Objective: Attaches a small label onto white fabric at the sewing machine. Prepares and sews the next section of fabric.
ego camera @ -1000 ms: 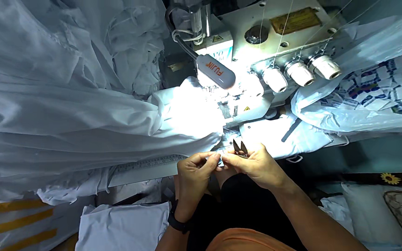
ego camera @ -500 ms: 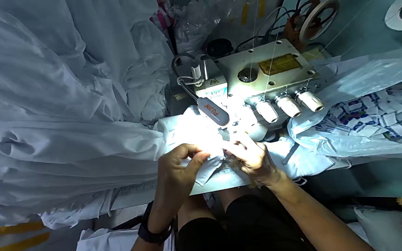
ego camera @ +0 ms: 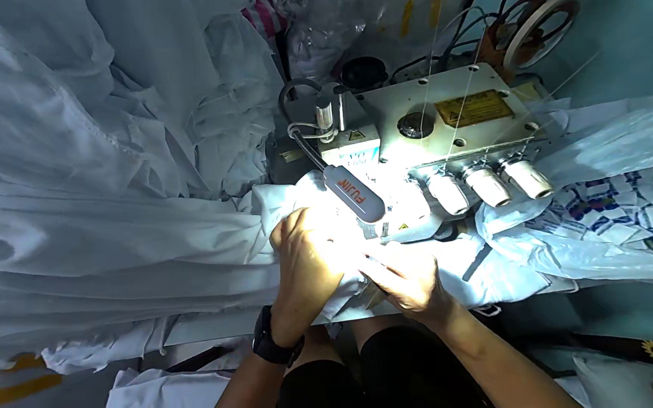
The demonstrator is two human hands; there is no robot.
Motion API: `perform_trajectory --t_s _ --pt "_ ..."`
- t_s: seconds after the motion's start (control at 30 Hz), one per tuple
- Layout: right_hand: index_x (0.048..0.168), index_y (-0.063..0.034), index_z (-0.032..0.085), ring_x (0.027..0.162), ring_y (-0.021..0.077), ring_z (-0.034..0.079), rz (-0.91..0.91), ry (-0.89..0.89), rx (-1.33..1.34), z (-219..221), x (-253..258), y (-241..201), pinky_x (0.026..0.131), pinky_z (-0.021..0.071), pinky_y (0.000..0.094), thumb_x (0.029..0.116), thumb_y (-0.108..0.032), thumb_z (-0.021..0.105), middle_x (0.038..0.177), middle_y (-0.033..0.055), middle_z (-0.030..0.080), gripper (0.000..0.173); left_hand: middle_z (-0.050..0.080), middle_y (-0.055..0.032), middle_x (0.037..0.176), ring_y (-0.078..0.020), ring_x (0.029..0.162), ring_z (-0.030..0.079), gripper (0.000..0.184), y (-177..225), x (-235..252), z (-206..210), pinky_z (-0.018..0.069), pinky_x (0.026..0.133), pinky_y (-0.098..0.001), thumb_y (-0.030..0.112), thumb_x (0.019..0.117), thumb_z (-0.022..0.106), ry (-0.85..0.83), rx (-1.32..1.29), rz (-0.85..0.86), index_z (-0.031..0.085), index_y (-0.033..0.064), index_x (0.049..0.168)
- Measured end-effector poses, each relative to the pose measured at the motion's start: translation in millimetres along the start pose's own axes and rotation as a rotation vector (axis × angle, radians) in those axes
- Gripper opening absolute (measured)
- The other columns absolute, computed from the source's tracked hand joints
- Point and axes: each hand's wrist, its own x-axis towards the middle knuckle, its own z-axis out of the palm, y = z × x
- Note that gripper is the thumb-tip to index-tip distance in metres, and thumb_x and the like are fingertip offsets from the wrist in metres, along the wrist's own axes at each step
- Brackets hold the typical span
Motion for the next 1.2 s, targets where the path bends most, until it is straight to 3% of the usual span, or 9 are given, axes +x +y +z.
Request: perform_trajectory --t_s 0.17,0.27,0.4,0.5,0.57,0.73,0.97,1.2 --pt "0.095 -0.009 0.075 0.065 0.0201 0.06 0.041 -0.044 -0.083 -2.9 1.9 -6.4 0.057 0.0436 0.0309 0.0994 -0.008 0.055 0.091 0.0109 0.076 0.02 0.071 -0.0076 0.094 -0.025 0.108 0.064 0.014 -4.9 0.6 -2.8 0.0417 0.096 -0.0531 0.02 0.0807 0.074 0.01 -0.044 0.024 0.072 0.0079 0.074" --pt "0.093 -0.0092 0.076 0.064 0.0197 0.061 0.056 -0.057 -0.103 -4.0 4.8 -9.6 0.057 0.0438 0.0308 0.0977 -0.007 0.056 0.09 0.01 0.076 0.02 0.071 -0.006 0.099 -0.0217 0.107 0.064 0.01 -5.8 1.4 -5.8 0.0451 0.096 -0.0496 0.018 0.0816 0.074 0.004 -0.087 -0.006 0.073 0.0083 0.081" --pt "0.094 -0.0083 0.076 0.064 0.0204 0.061 0.075 -0.067 -0.109 -6.2 6.5 -12.5 0.055 0.0428 0.0312 0.0969 -0.007 0.057 0.093 0.0113 0.077 0.02 0.07 -0.0075 0.097 -0.0237 0.103 0.064 0.013 -2.7 0.7 -1.3 0.0449 0.093 -0.0496 0.019 0.0792 0.076 0.039 -0.076 -0.033 0.072 0.0068 0.08" --pt "0.096 -0.01 0.075 0.074 0.0227 0.068 0.137 -0.059 -0.096 -7.6 4.9 -15.5 0.06 0.0496 0.0298 0.0977 -0.01 0.058 0.099 0.015 0.076 0.018 0.07 -0.0087 0.094 -0.0249 0.102 0.064 0.014 0.4 1.0 1.0 0.0441 0.093 -0.0507 0.019 0.0792 0.076 0.048 -0.062 -0.036 0.071 0.006 0.077" --pt "0.094 -0.0095 0.076 0.077 0.0229 0.069 0.159 -0.048 -0.096 -7.5 4.8 -16.7 0.061 0.0504 0.0292 0.0956 -0.01 0.058 0.095 0.0159 0.075 0.018 0.071 -0.0114 0.098 -0.0268 0.104 0.066 0.013 3.3 1.2 1.0 0.0457 0.094 -0.0517 0.015 0.0793 0.077 0.071 -0.05 -0.051 0.074 0.003 0.082" --pt "0.093 -0.0083 0.076 0.076 0.0215 0.068 0.171 -0.047 -0.082 -7.7 4.9 -17.0 0.062 0.0504 0.0277 0.095 -0.01 0.058 0.093 0.0163 0.073 0.018 0.072 -0.0112 0.099 -0.0269 0.101 0.066 0.012 7.3 4.5 -0.8 0.048 0.09 -0.0503 0.013 0.0796 0.078 0.098 -0.066 -0.089 0.076 0.0024 0.085" --pt "0.094 -0.0095 0.077 0.076 0.0228 0.069 0.147 -0.055 -0.1 -7.3 2.8 -15.6 0.062 0.0511 0.0291 0.0958 -0.01 0.058 0.099 0.0166 0.076 0.019 0.072 -0.0114 0.099 -0.0272 0.102 0.066 0.012 3.8 6.5 2.1 0.0483 0.09 -0.0504 0.012 0.0784 0.079 0.106 -0.083 -0.081 0.076 0.0019 0.083" --pt "0.092 -0.0068 0.075 0.07 0.0228 0.064 0.092 -0.077 -0.102 -6.3 5.5 -13.1 0.056 0.0455 0.0315 0.096 -0.005 0.056 0.097 0.014 0.077 0.019 0.072 -0.009 0.096 -0.0253 0.101 0.066 0.008 3.6 7.1 0.8 0.0486 0.088 -0.0483 0.012 0.0797 0.079 0.094 -0.092 -0.085 0.076 0.004 0.081"
